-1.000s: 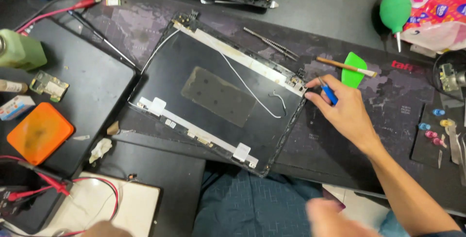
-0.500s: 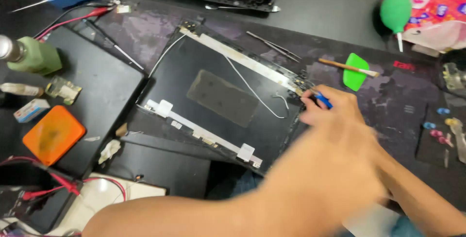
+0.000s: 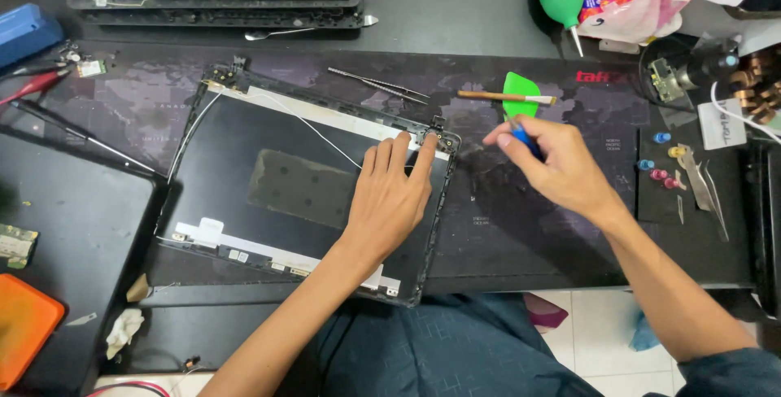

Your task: Replacing parts and cleaning internal components of a laptop disassembly.

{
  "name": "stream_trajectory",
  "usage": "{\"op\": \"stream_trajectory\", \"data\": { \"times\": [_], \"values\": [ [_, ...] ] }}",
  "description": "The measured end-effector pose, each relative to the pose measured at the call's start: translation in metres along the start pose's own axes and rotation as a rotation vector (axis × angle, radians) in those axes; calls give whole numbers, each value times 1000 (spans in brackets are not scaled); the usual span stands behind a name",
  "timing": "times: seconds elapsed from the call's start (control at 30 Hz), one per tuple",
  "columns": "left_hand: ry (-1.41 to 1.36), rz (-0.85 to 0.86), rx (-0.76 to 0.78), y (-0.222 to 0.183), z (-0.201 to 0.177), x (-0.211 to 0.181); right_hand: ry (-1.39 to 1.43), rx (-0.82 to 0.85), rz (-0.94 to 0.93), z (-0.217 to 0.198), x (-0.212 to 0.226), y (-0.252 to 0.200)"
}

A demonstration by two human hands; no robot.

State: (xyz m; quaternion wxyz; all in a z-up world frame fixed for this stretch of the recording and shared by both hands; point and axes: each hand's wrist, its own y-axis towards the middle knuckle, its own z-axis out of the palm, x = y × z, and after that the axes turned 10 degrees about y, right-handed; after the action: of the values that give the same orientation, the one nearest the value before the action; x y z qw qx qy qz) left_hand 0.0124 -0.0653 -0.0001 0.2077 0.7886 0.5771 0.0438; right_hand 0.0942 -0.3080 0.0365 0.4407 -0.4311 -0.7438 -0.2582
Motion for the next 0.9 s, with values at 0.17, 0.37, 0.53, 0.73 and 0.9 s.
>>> {"op": "stream_trajectory", "data": {
  "times": [0.17,0.37,0.53,0.73,0.9],
  "values": [
    [-81,-67,-35,12,13,12,51,-86,82,-6,-6,2],
    [-106,-83,-18,36,14,27,-95,-36,-185,36,7,11],
    [-103,-65,11,42,21,32,-283,-49,-264,58,-10,0],
    [-151,-113,-7,41,15,28,-461,53,-275,52,-3,-9],
    [-340,-40,-70,23,-9,18,-382,104,-197,45,0,-7]
  ]
}}
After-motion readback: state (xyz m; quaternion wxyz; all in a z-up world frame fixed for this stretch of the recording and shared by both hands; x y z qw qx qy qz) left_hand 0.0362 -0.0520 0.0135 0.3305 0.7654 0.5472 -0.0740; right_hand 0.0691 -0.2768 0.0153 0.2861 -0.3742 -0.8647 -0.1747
